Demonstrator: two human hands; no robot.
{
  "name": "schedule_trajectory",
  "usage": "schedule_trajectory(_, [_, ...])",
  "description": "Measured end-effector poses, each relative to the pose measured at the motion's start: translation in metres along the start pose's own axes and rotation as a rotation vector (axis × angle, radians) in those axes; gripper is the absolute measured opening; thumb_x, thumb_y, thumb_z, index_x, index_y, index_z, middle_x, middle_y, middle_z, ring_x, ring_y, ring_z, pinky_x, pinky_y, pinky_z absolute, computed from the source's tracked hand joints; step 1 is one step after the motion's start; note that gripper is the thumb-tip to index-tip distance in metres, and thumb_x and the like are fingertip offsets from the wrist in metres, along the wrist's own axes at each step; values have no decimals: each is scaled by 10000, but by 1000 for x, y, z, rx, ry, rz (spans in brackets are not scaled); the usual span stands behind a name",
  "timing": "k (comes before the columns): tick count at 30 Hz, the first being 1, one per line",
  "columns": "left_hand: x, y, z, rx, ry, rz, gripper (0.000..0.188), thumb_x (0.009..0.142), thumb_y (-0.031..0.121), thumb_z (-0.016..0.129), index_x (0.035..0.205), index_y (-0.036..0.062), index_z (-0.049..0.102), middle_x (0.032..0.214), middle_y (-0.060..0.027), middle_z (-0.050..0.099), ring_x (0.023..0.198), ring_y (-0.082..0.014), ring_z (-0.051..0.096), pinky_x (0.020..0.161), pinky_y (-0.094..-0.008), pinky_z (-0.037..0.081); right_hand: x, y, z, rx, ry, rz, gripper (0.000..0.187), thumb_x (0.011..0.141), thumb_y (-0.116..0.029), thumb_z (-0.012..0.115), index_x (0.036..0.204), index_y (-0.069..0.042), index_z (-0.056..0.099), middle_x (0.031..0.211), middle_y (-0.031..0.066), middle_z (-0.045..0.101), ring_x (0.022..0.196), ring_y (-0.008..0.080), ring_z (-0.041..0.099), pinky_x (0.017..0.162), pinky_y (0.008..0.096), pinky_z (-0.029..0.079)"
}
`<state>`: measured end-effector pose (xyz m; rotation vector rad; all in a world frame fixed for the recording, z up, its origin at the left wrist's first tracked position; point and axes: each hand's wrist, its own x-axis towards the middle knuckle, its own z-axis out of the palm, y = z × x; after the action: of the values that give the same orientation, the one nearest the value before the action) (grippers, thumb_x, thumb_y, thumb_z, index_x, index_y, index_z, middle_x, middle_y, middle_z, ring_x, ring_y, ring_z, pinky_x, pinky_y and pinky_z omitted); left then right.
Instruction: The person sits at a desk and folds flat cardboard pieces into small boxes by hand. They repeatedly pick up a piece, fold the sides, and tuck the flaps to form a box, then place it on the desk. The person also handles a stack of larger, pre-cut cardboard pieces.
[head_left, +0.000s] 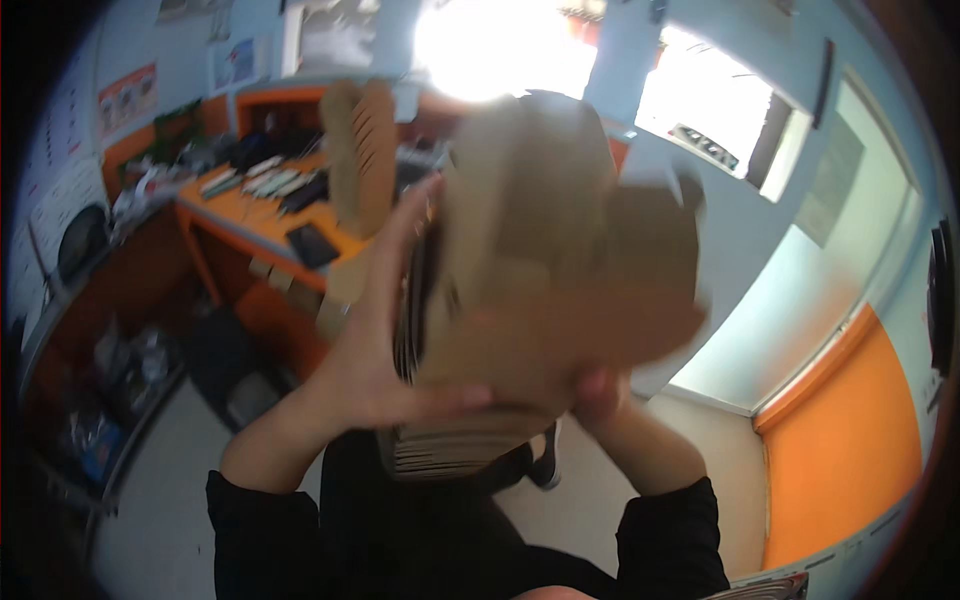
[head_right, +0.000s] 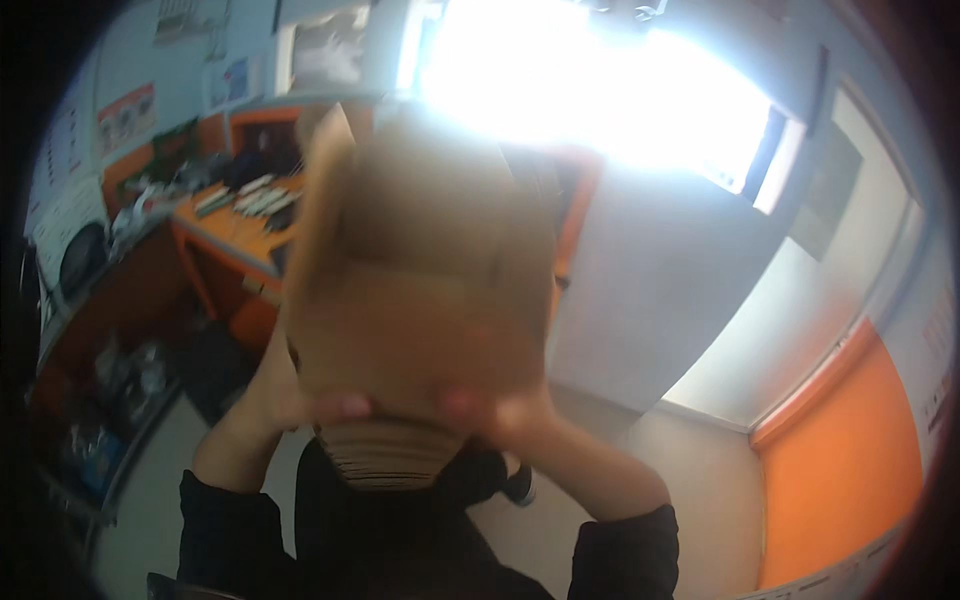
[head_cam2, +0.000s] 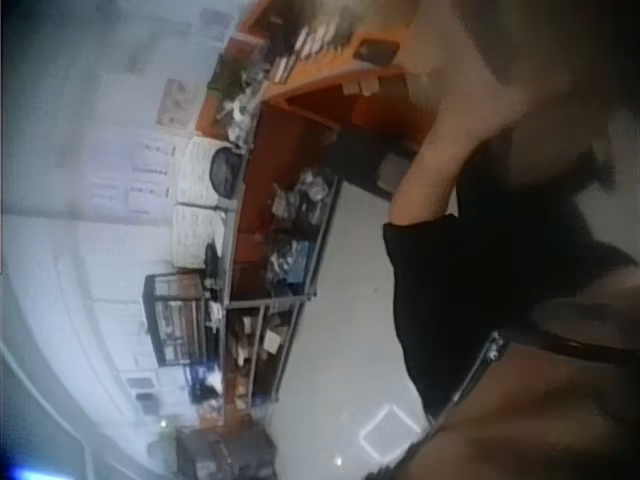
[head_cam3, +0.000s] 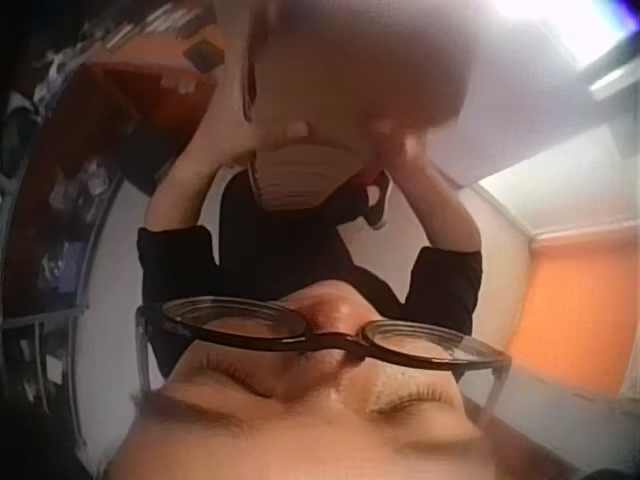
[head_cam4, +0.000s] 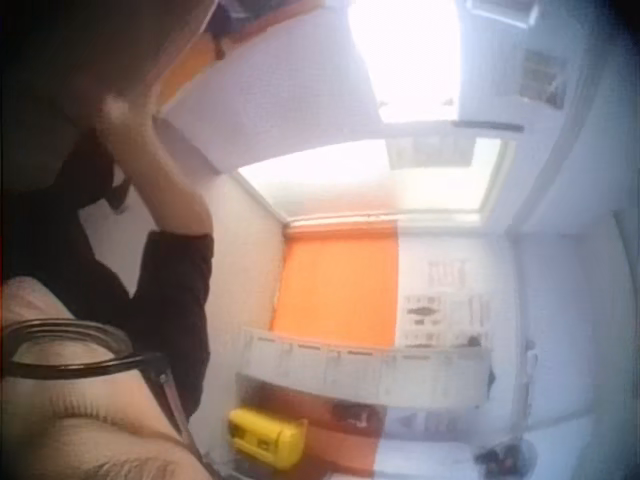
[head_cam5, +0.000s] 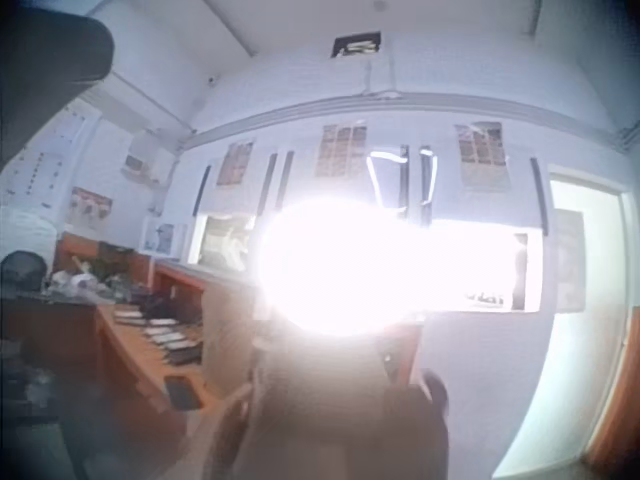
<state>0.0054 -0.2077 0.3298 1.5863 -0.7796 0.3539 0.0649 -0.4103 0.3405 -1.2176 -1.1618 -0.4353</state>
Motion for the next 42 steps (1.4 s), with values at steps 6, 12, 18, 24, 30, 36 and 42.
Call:
schedule_trajectory(6, [-91, 18, 13, 203, -114, 212, 1104, 525, 306, 824, 1392, 39, 195, 1314, -207, 316, 1242, -332, 323, 1014, -396, 279, -52, -36, 6, -178, 20, -117, 704, 750, -236, 650, 1342, -82, 301, 1305, 150, 402, 1216, 308, 386, 969, 486, 333])
schedule_trajectory(12, [-72, 42, 30, 360, -129, 113, 1137, 490, 239, 816, 1404, 59, 164, 1341, -216, 281, 1270, -358, 286, 1028, -401, 269, -16, -122, -27, -549, -109, -529, 692, 732, -193, 645, 1339, -115, 321, 1321, 156, 401, 1238, 334, 375, 984, 545, 302])
schedule_trajectory(18, [-62, 50, 42, 453, -224, 193, 1023, 502, 240, 821, 1361, 70, 291, 1337, -188, 263, 1197, -358, 365, 965, -406, 366, 27, -193, 44, -1211, -1081, -299, 290, 609, -110, 663, 896, -115, 619, 915, 66, 639, 953, 269, 593, 883, 474, 433])
schedule_trajectory(24, [-59, 43, 34, 415, -145, 376, 938, 484, 360, 839, 1271, 91, 406, 1252, -136, 356, 1098, -342, 422, 938, -418, 369, 7, -155, 57, -1114, -940, -476, 146, 577, -129, 671, 718, -100, 647, 752, 29, 646, 757, 179, 641, 730, 322, 515])
schedule_trajectory(30, [-28, 30, -4, 326, -271, 670, 671, 489, 453, 832, 1016, 130, 570, 1007, -65, 524, 898, -232, 510, 794, -366, 365, 8, -135, 63, -1020, -909, -581, 103, 609, -126, 675, 705, -95, 657, 733, 42, 658, 739, 166, 657, 756, 325, 514])
schedule_trajectory(36, [-2, 32, -25, 474, -563, 781, 308, 604, 353, 741, 773, 125, 621, 774, 23, 576, 664, -151, 525, 657, -298, 334, 11, -117, 54, -980, -895, -511, 68, 631, -111, 663, 695, -93, 652, 737, 31, 658, 768, 168, 658, 728, 326, 510])
schedule_trajectory(42, [9, 56, -38, 671, -803, 749, 145, 608, 202, 650, 729, 125, 624, 747, 52, 572, 640, -138, 494, 588, -272, 328, 24, -128, 59, -1087, -1028, -482, 63, 615, -117, 671, 668, -98, 644, 721, 12, 650, 729, 149, 640, 707, 332, 504])
